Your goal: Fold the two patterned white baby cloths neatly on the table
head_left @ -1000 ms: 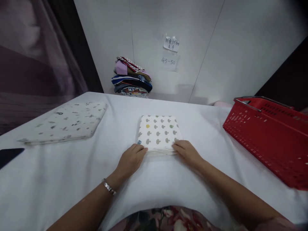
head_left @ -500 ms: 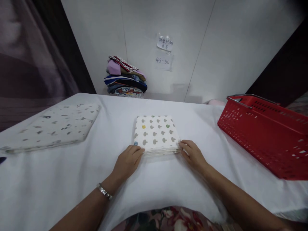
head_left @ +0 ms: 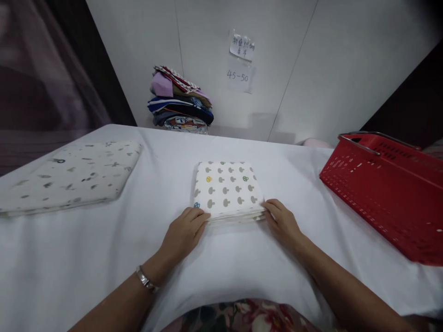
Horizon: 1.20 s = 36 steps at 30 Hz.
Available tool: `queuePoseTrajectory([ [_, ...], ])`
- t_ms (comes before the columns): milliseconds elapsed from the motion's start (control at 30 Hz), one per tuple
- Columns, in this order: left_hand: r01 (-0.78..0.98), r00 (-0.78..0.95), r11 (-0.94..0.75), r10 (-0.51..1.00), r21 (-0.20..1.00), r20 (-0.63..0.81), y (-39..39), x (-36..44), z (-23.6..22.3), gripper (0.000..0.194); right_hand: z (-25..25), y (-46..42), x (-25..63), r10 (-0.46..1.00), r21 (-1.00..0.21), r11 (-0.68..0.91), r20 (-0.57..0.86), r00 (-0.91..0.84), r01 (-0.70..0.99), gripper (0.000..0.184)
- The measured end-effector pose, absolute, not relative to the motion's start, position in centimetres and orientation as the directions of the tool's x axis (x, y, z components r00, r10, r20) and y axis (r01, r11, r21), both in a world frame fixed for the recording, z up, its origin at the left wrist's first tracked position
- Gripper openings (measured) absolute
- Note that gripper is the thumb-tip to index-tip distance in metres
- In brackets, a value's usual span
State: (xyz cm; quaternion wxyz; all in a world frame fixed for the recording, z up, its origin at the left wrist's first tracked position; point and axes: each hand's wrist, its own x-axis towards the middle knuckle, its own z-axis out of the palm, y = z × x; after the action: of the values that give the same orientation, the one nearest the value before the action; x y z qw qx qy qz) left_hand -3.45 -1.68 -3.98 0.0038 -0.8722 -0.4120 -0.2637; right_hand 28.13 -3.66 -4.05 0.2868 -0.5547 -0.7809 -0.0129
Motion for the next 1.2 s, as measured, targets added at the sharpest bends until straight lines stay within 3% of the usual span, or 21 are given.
queuePoseTrajectory([
  [100, 0.708, 0.547, -0.676, 0.709, 0.206, 0.445, -1.7, -3.3, -3.9, 0.019, -4.1, -3.0, 28.4, 0.858, -0.303, 0.351, 0.482, -0.175, 0.886, 0.026],
  [267, 0.713, 0.558, -0.671, 0.718, 0.203, 0.415, -1.7, -3.2, -4.0, 0.019, -5.2, -3.2, 28.5, 0.916, -0.346, 0.266, 0.381, -0.124, 0.9, 0.027],
  [867, 0.683, 0.545, -0.663, 0.741, 0.305, 0.392, -1.7, -3.4, -4.0, 0.02, -5.1, -4.2, 28.2, 0.961, -0.435, 0.189, 0.266, -0.075, 0.881, 0.034],
  [1067, 0.677, 0.532, -0.649, 0.757, 0.346, 0.379, -2.1, -3.3, -3.9, 0.021, -2.0, -4.9, 27.6, 0.945, -0.484, 0.269, 0.298, -0.132, 0.833, 0.048],
  [1200, 0.672, 0.526, -0.642, 0.765, 0.37, 0.372, -2.1, -3.3, -3.8, 0.021, 1.0, -4.2, 24.1, 0.867, -0.395, 0.476, 0.358, -0.346, 0.786, 0.054],
])
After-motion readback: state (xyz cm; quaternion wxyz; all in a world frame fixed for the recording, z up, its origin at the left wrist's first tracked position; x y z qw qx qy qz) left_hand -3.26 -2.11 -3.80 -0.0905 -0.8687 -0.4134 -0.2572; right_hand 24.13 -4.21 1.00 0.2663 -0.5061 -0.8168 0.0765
